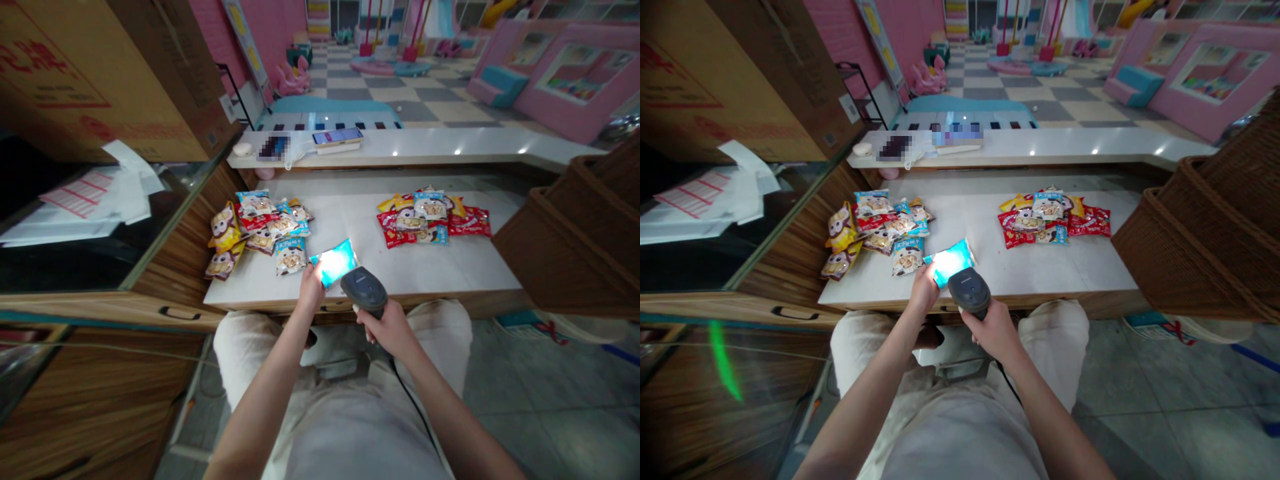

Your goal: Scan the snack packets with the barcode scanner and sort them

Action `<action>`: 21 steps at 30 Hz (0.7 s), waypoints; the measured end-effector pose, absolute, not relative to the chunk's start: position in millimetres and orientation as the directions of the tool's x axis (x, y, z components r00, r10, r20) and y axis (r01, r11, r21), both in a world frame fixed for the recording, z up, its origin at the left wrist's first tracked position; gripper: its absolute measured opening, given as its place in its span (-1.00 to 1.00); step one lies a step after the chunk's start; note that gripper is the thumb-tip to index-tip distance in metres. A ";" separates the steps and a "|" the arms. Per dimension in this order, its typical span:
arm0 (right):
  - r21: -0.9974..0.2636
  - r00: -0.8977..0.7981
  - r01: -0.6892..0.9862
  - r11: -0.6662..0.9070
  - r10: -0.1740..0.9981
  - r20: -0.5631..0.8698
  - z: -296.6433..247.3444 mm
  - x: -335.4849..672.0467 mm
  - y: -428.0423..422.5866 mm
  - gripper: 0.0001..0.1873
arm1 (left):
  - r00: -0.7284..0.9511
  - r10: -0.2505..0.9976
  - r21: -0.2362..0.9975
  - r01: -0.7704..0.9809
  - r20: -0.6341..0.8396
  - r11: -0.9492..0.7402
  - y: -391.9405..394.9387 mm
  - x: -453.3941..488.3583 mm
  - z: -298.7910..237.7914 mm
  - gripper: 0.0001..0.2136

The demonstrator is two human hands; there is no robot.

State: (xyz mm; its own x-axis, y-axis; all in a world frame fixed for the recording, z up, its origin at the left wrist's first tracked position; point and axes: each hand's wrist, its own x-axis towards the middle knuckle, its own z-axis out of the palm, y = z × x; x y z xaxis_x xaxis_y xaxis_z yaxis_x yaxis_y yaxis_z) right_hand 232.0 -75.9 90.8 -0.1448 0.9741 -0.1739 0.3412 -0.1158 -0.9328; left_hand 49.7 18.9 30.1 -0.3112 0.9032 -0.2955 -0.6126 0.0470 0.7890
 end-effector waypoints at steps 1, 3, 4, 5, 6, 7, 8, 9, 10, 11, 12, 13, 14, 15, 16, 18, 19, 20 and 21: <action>-0.933 -0.148 0.342 -0.113 0.974 -0.173 91.8 232.0 -75.9 -0.66 | -0.306 0.911 0.792 -0.609 -0.276 0.036 18.8 49.7 30.0 -0.54; -0.933 -0.155 0.344 -0.106 0.974 -0.168 92.9 232.2 -76.0 -0.65 | -0.293 0.918 0.794 -0.606 -0.267 0.037 18.7 49.4 29.0 -0.52; -0.933 -0.157 0.345 -0.103 0.974 -0.166 92.8 232.4 -76.0 -0.64 | -0.292 0.915 0.793 -0.607 -0.279 0.048 18.9 48.9 28.0 -0.52; -0.933 -0.158 0.346 -0.101 0.974 -0.164 92.4 232.5 -76.0 -0.63 | -0.297 0.908 0.792 -0.607 -0.295 0.058 19.0 48.4 27.0 -0.53; -0.934 -0.158 0.345 -0.099 0.974 -0.161 91.7 232.7 -76.1 -0.63 | -0.305 0.901 0.792 -0.607 -0.310 0.067 19.2 47.9 26.0 -0.54; -0.935 -0.157 0.342 -0.098 0.975 -0.160 90.7 233.0 -76.2 -0.64 | -0.314 0.894 0.792 -0.607 -0.320 0.070 19.2 47.6 25.1 -0.55; -0.936 -0.153 0.338 -0.099 0.975 -0.158 89.5 233.3 -76.4 -0.65 | -0.319 0.890 0.791 -0.608 -0.325 0.071 19.2 47.5 24.5 -0.56; -0.938 -0.151 0.333 -0.100 0.976 -0.158 88.1 233.9 -76.7 -0.66 | -0.321 0.889 0.789 -0.611 -0.328 0.071 18.9 47.5 24.4 -0.57; -0.939 -0.146 0.328 -0.103 0.977 -0.158 86.6 234.7 -77.1 -0.67 | -0.321 0.887 0.784 -0.616 -0.331 0.070 18.5 47.7 24.8 -0.58; -0.939 -0.142 0.326 -0.106 0.977 -0.160 84.9 235.8 -77.6 -0.68 | -0.322 0.885 0.778 -0.624 -0.337 0.070 18.1 47.9 25.7 -0.60; -0.940 -0.135 0.324 -0.109 0.978 -0.160 83.2 237.3 -78.3 -0.67 | -0.324 0.880 0.771 -0.633 -0.347 0.071 18.0 48.1 27.2 -0.61; -0.941 -0.127 0.321 -0.111 0.979 -0.159 81.4 239.4 -79.0 -0.67 | -0.324 0.876 0.764 -0.641 -0.358 0.075 18.3 48.2 29.2 -0.63; -0.942 -0.117 0.316 -0.114 0.981 -0.158 79.7 241.9 -79.7 -0.65 | -0.325 0.871 0.758 -0.647 -0.369 0.080 19.6 48.4 31.6 -0.65; -0.944 -0.106 0.308 -0.120 0.982 -0.159 78.1 245.0 -80.4 -0.65 | -0.325 0.868 0.756 -0.649 -0.375 0.084 22.0 48.8 34.3 -0.68; -0.947 -0.091 0.295 -0.129 0.983 -0.163 76.6 248.7 -80.9 -0.64 | -0.326 0.867 0.759 -0.645 -0.376 0.087 25.9 49.7 37.3 -0.71; -0.952 -0.053 0.262 -0.156 0.983 -0.175 74.4 257.0 -81.6 -0.66 | -0.339 0.875 0.787 -0.613 -0.346 0.074 38.6 54.3 44.1 -0.77; -0.955 -0.032 0.246 -0.168 0.983 -0.181 73.8 261.5 -81.5 -0.67 | -0.350 0.884 0.810 -0.584 -0.309 0.052 47.3 58.6 47.9 -0.80; -0.956 -0.013 0.231 -0.180 0.982 -0.188 73.6 266.1 -81.3 -0.68 | -0.355 0.899 0.837 -0.547 -0.259 0.025 57.3 64.7 51.9 -0.81; -0.957 0.005 0.217 -0.191 0.981 -0.194 73.8 270.5 -81.0 -0.68 | -0.354 0.914 0.863 -0.505 -0.198 -0.009 68.3 72.4 56.1 -0.82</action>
State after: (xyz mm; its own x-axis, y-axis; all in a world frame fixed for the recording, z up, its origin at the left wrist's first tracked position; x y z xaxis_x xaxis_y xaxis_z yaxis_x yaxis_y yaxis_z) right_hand 270.5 -81.0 73.8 0.0052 0.9809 -0.1944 0.2171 -0.1908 -0.9573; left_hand 72.4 68.3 56.1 -0.3539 0.9141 -0.1979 -0.5051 -0.0087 0.8630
